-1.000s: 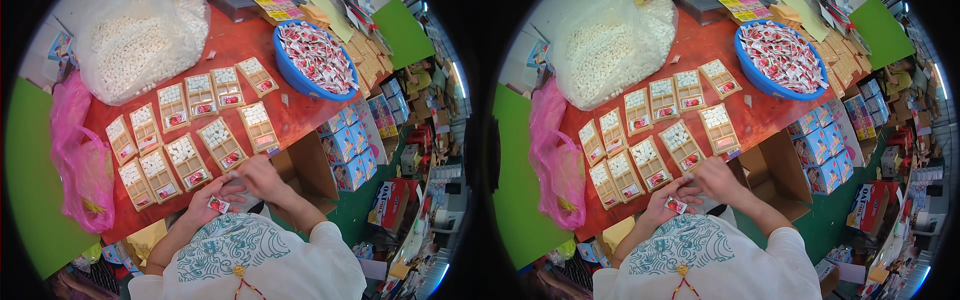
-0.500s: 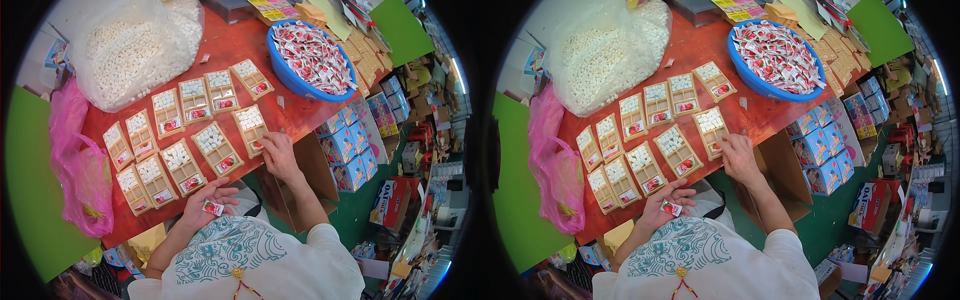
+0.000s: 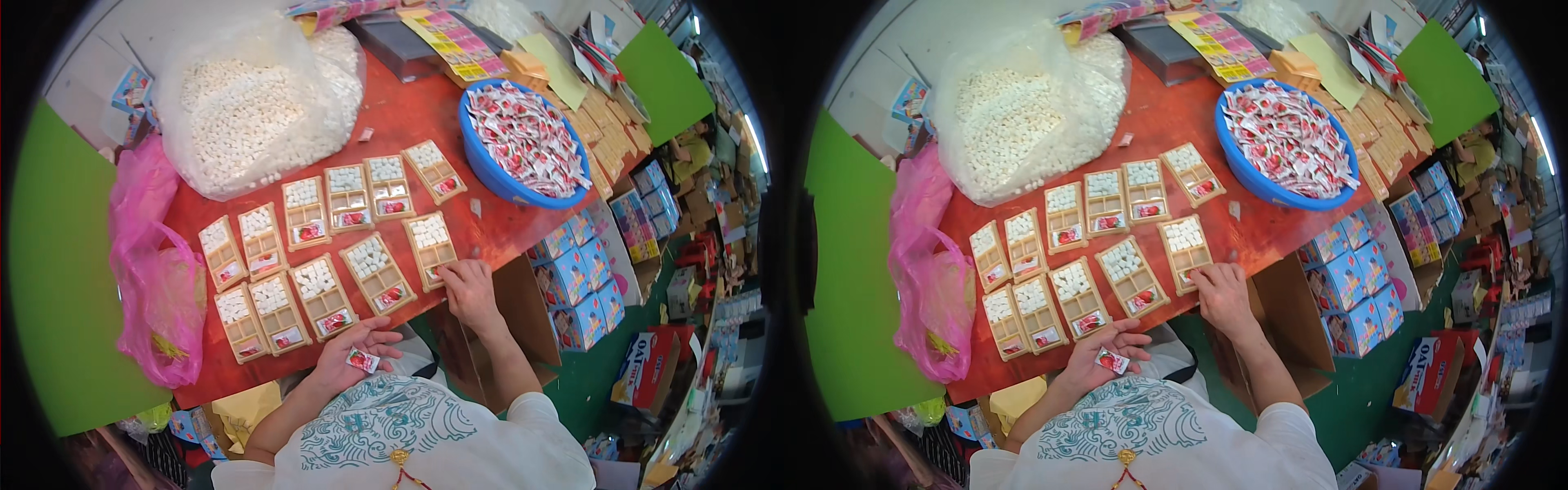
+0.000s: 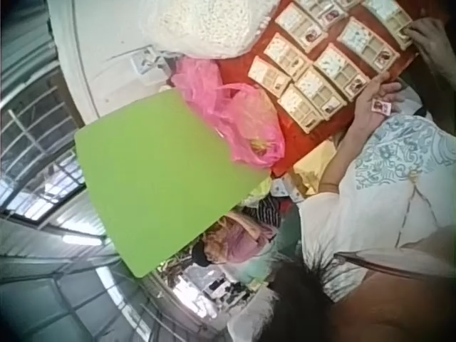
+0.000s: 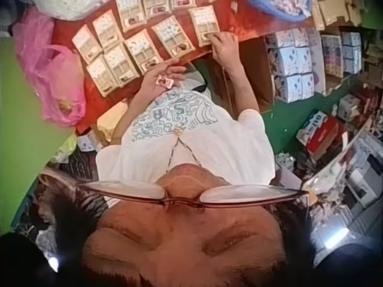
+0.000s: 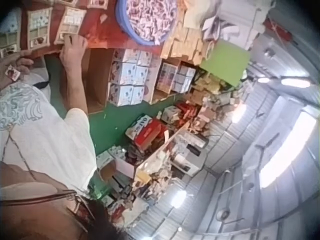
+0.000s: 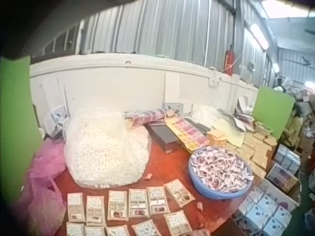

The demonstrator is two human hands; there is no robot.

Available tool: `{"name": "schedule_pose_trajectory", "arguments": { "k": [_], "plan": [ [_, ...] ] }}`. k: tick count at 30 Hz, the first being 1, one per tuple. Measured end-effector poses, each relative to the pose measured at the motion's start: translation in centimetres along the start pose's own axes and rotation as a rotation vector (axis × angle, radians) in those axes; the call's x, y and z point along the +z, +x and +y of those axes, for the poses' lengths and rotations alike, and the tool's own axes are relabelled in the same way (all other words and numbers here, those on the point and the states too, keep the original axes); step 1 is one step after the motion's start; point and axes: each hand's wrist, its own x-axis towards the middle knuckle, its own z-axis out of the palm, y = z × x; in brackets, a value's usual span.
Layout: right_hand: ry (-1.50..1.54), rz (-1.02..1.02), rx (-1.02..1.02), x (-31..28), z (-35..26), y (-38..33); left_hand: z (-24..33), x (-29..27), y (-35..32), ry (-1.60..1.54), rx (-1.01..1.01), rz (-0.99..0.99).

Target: Packaging small white cubes into wooden trays and then organizing them into plastic bags.

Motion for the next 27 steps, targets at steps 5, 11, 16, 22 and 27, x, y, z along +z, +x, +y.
{"name": "schedule_pose_trajectory", "arguments": {
  "k": [5, 11, 16, 22, 27],
  "plan": [
    [0.033, 0.042, 0.007, -0.8, -1.5, 2.9, 1.1, 0.2, -0.3, -0.051, 0.079, -0.009],
    [0.147, 0.045, -0.079, 1.7, -3.9, 11.1, 3.2, 0.9, -2.3, -0.035, 0.233, -0.036],
    [-0.096, -0.086, -0.067, 5.9, -1.3, 11.4, 5.8, 0.5, -2.8, -0.005, 0.372, -0.064],
    [0.075, -0.134, -0.004, 4.5, -1.0, 10.2, 11.5, 1.8, -7.6, 0.063, 0.633, 0.12],
    [0.22, -0.154, -0.009, 2.4, -2.9, 11.1, 18.0, 2.2, -11.2, 0.068, 0.895, 0.232]
  ]
}}
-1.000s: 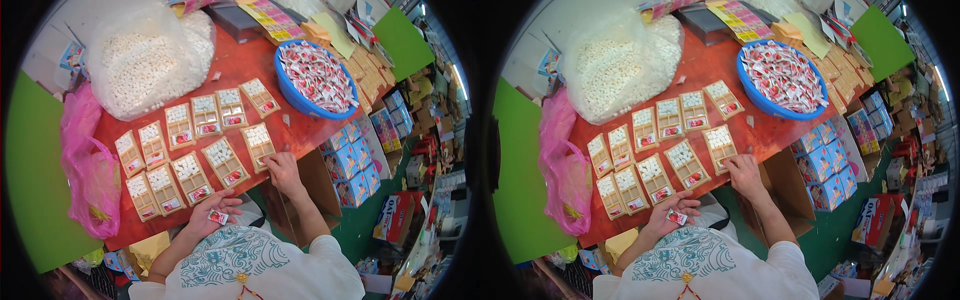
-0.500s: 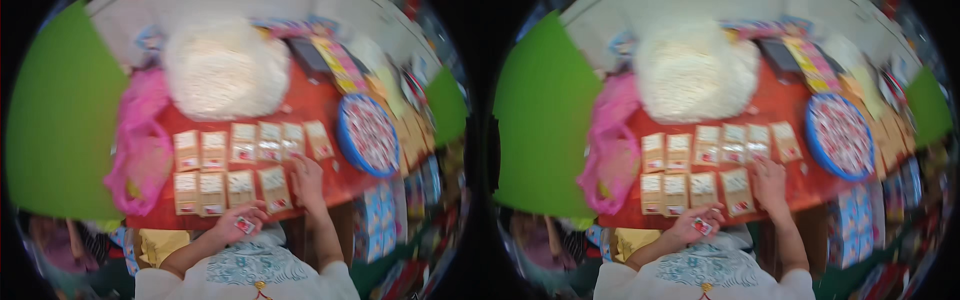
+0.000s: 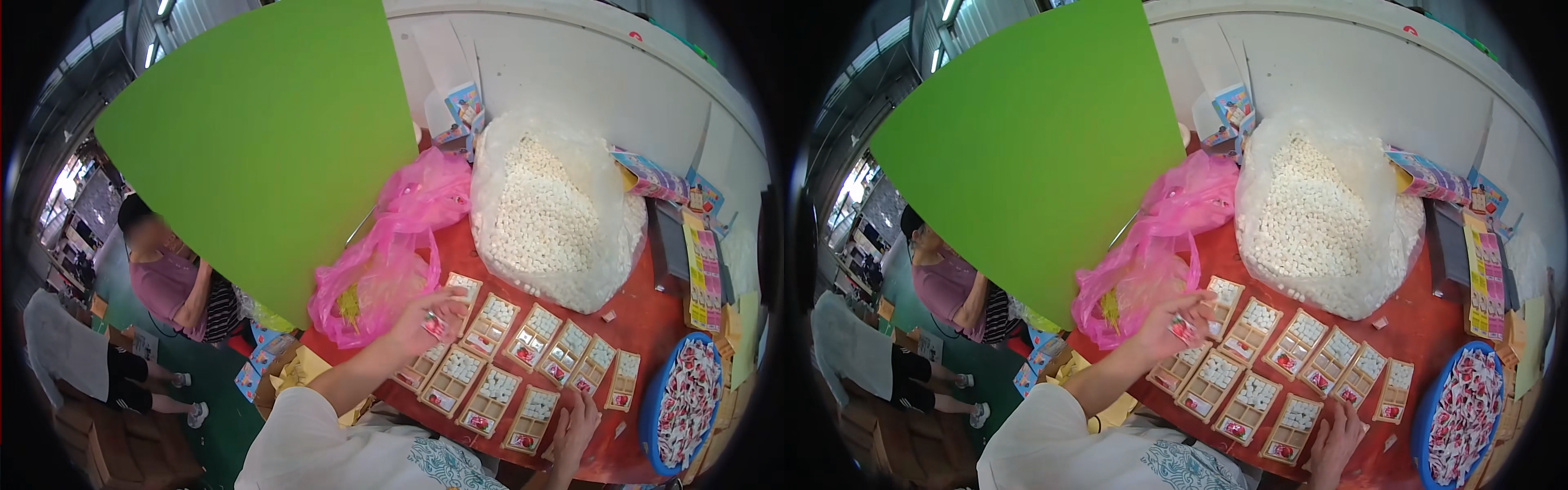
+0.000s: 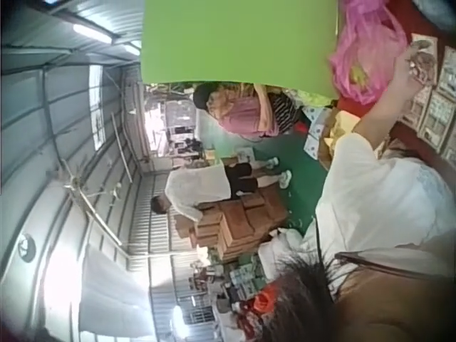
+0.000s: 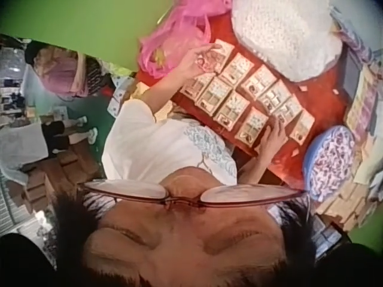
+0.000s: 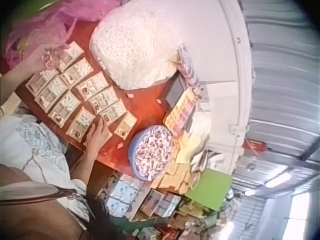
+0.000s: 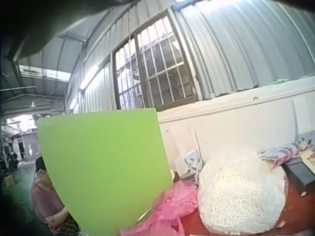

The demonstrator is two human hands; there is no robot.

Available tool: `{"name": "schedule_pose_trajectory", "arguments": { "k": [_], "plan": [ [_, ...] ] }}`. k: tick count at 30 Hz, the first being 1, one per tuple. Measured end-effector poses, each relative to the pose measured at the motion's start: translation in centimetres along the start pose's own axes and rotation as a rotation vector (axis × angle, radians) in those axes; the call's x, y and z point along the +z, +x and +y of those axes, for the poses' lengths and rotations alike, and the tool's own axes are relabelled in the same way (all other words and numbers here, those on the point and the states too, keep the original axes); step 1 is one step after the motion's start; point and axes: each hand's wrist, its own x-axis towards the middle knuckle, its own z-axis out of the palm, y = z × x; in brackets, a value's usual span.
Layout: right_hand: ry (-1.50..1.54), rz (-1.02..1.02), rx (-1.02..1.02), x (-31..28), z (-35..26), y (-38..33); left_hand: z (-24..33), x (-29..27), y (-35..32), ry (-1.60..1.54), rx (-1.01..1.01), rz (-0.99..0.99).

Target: Packaging small white cubes into wooden trays and then organizing them into plastic bags.

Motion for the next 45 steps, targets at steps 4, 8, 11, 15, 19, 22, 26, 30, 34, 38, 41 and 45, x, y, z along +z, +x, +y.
{"name": "schedule_pose_trajectory", "arguments": {
  "k": [4, 8, 11, 15, 19, 22, 26, 30, 34, 38, 41, 45],
  "plan": [
    [0.053, 0.028, -0.002, -0.8, -1.4, 0.0, 5.2, 0.8, 1.7, -0.009, 0.212, 0.144],
    [0.044, 0.001, 0.052, -1.0, -1.8, -0.3, 13.6, -0.4, 3.7, 0.249, 0.507, 0.079],
    [0.044, 0.035, 0.061, -0.6, -0.7, -1.0, 18.1, -0.9, 7.4, 0.309, 0.677, 0.107],
    [0.033, 0.142, 0.073, -1.0, -1.0, -1.5, 18.6, -2.1, 11.9, 0.119, 0.464, 0.089],
    [0.182, 0.146, 0.011, -2.3, -3.6, 0.7, 7.8, 3.2, 12.0, 0.075, 0.148, -0.175],
    [0.278, 0.191, -0.125, -2.5, -6.5, 2.1, -3.0, 6.5, 9.9, 0.049, -0.153, -0.14],
    [0.052, 0.262, -0.172, -2.1, -7.0, 2.4, -15.0, 9.7, 8.6, 0.0, -0.566, -0.285],
    [-0.087, 0.379, -0.14, -4.1, -5.4, 1.4, -18.8, 15.0, 7.3, 0.091, -0.615, -0.442],
    [-0.173, 0.579, -0.171, -8.2, -2.1, 1.9, -21.2, 20.3, 8.1, 0.032, -0.715, -0.567],
    [-0.36, 0.673, -0.107, -12.0, 2.7, 3.2, -21.4, 23.9, 6.6, 0.092, -0.55, -0.654],
    [-0.626, 0.654, 0.139, -14.4, 8.4, 4.3, -17.9, 23.5, 3.7, 0.359, -0.524, -0.795],
    [-0.89, 0.618, 0.239, -12.9, 8.0, 3.9, -11.1, 19.7, -2.0, 0.345, -0.215, -1.169]
  ]
}}
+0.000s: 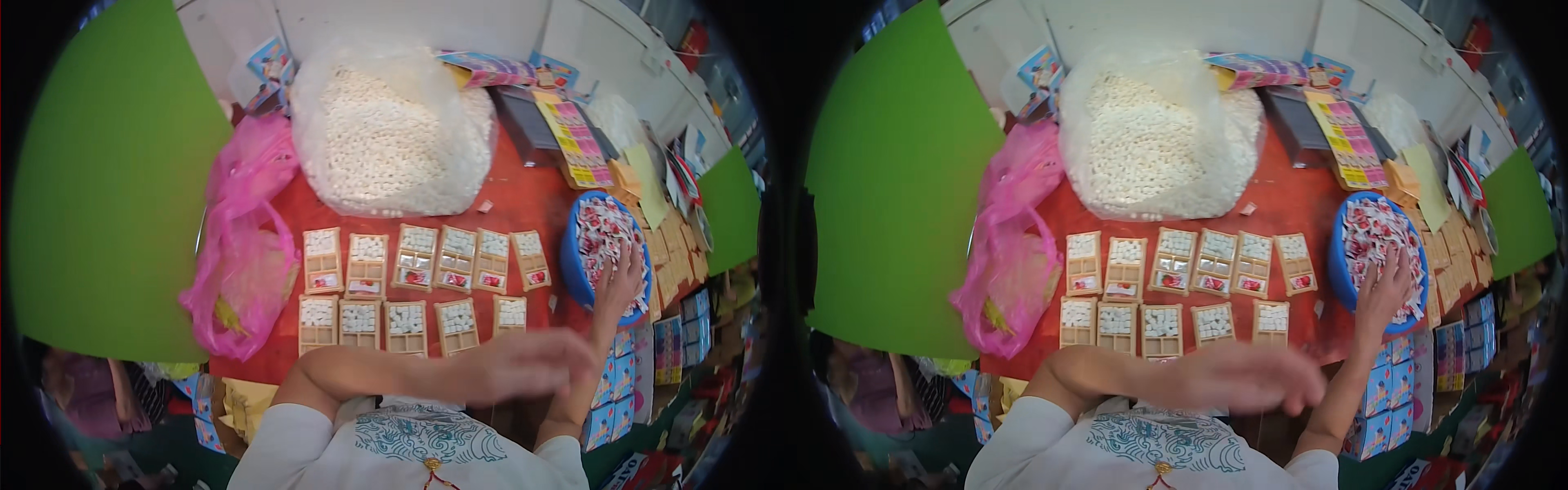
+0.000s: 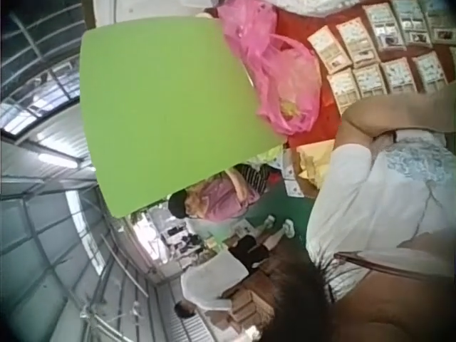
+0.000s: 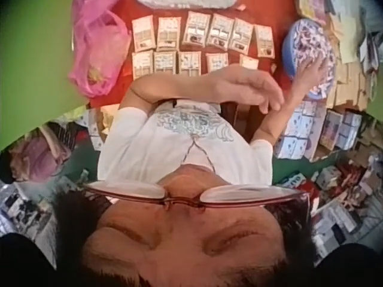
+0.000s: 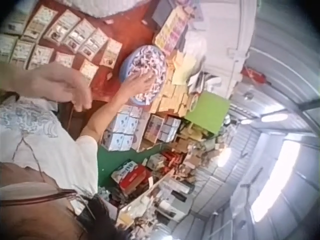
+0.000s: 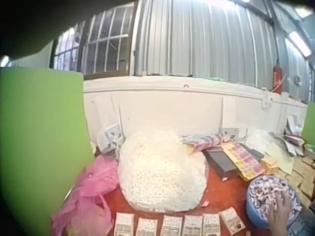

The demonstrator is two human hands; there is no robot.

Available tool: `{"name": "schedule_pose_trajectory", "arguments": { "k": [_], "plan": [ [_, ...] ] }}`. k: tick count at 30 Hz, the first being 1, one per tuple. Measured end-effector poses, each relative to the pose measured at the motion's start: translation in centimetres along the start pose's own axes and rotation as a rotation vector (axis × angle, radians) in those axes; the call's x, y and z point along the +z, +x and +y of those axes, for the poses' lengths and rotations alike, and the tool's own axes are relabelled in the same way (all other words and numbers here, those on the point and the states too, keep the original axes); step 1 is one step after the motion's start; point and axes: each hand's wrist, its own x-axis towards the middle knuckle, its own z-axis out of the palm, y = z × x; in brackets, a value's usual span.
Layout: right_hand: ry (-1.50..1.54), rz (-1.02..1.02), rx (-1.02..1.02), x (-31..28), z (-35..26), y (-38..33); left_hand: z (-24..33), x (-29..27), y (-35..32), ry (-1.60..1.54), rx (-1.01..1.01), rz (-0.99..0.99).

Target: Packaging small white cubes into wooden trays and then organizing them into plastic bags.

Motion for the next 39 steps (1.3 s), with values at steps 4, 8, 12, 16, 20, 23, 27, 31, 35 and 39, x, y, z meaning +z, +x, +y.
{"name": "schedule_pose_trajectory", "arguments": {
  "k": [4, 8, 12, 16, 20, 23, 27, 31, 35, 39],
  "plan": [
    [0.496, -0.039, 0.045, -1.8, -4.8, -1.8, 6.6, 4.3, -5.0, 0.575, 0.422, 0.099],
    [0.67, -0.102, -0.158, -7.1, -10.6, -2.0, 12.0, 5.0, -6.1, 1.003, 0.63, -0.023],
    [0.768, -0.107, -0.268, -9.6, -13.1, -1.7, 13.5, 4.2, -11.0, 1.197, 0.607, -0.053],
    [0.835, -0.08, -0.307, -11.3, -13.9, -1.6, 12.8, 6.5, -12.9, 1.286, 0.924, 0.612],
    [0.824, -0.141, -0.297, -10.8, -14.0, -2.7, 14.4, 6.4, -14.1, 1.349, 1.054, 0.598],
    [0.808, -0.211, -0.317, -10.6, -14.3, -3.4, 15.7, 6.6, -14.7, 1.111, 0.994, 0.486],
    [0.844, -0.266, -0.34, -10.7, -15.4, -3.7, 17.0, 7.1, -15.7, 0.989, 0.851, 0.282],
    [0.887, -0.337, -0.264, -10.1, -15.2, -4.4, 14.5, 1.9, -15.2, 0.943, 0.979, 0.434],
    [0.956, -0.387, -0.294, -8.9, -15.5, -5.5, 9.9, -6.4, -15.5, 1.521, 0.149, 0.837],
    [0.975, -0.425, -0.327, -8.2, -15.9, -5.8, -0.1, -19.8, -21.8, 1.848, -0.435, 1.045]
  ]
}}
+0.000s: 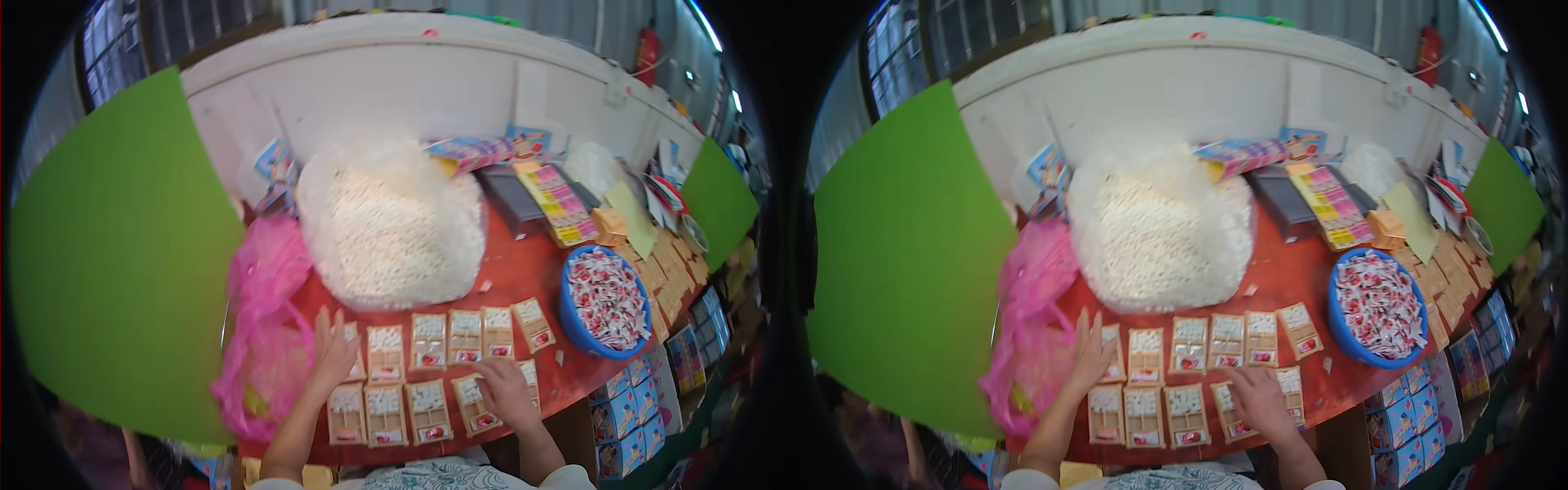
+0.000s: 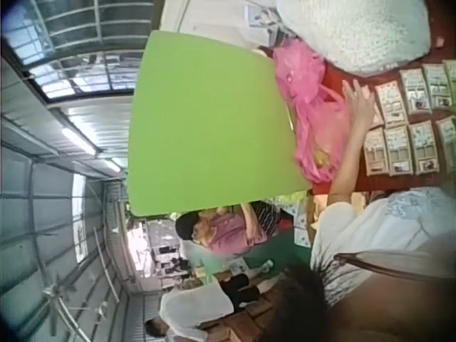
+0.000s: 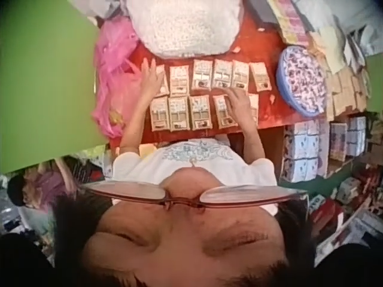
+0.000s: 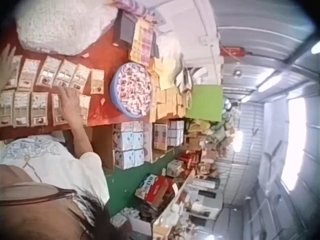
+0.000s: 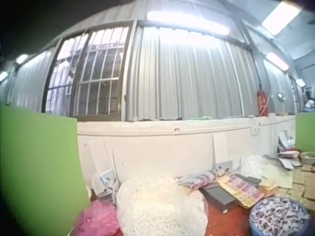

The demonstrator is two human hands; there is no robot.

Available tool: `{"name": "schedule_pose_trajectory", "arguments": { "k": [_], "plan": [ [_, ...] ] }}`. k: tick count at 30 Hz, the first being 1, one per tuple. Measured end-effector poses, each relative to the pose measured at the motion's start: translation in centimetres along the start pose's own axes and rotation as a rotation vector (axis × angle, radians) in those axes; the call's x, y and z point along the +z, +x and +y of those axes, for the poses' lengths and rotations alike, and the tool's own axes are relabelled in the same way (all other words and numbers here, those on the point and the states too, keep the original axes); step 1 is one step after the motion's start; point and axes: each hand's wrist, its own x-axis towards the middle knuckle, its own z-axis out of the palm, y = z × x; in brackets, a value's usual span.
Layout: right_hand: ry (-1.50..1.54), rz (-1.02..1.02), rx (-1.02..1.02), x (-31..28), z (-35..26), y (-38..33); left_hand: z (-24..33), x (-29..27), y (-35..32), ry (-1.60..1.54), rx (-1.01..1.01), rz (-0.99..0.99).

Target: Packaging small white cubes into wooden trays and then organizing them into plastic bags.

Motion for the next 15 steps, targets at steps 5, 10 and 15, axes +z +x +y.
{"name": "schedule_pose_trajectory", "arguments": {
  "k": [5, 10, 15],
  "plan": [
    [-0.043, -0.08, 0.019, 0.8, 1.9, 0.0, -1.4, 2.9, -0.1, 0.086, -0.207, -0.256],
    [-0.064, -0.079, -0.02, 2.2, 5.0, 2.4, -1.0, 2.8, 0.5, 0.129, -0.247, -0.348],
    [0.198, 0.247, 0.132, 4.6, 12.1, 8.0, 0.3, 1.3, 0.7, 0.128, -0.272, -0.415]
  ]
}}
